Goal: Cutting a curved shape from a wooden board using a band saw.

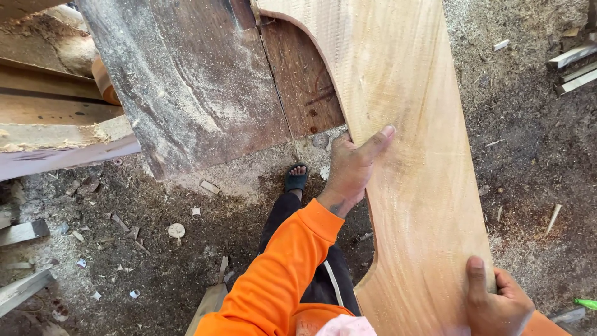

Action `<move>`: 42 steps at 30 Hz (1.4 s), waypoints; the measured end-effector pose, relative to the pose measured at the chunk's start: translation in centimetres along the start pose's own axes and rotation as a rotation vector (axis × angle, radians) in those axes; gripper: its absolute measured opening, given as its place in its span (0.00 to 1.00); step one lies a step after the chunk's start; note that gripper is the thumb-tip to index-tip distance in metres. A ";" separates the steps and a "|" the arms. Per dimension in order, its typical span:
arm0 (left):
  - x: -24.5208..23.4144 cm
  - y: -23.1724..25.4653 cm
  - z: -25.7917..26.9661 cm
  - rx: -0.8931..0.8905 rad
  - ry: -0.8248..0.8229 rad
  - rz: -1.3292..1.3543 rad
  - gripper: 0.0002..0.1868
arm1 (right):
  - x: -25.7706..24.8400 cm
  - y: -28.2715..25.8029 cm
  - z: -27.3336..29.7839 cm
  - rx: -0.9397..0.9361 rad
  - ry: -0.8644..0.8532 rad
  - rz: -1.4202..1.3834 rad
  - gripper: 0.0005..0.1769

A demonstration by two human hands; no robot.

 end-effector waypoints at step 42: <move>4.5 -2.7 4.9 0.056 0.004 -0.926 0.22 | 0.1 -10.0 -13.0 -0.222 0.176 0.090 0.39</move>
Point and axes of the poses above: each hand's wrist, its own z-axis away from the middle knuckle, its own x-axis out of the palm, y = z × x, the point moved 9 cm from there along -z, towards the middle knuckle, and after that the axes turned 11 degrees about -x, right-handed, at the moved point
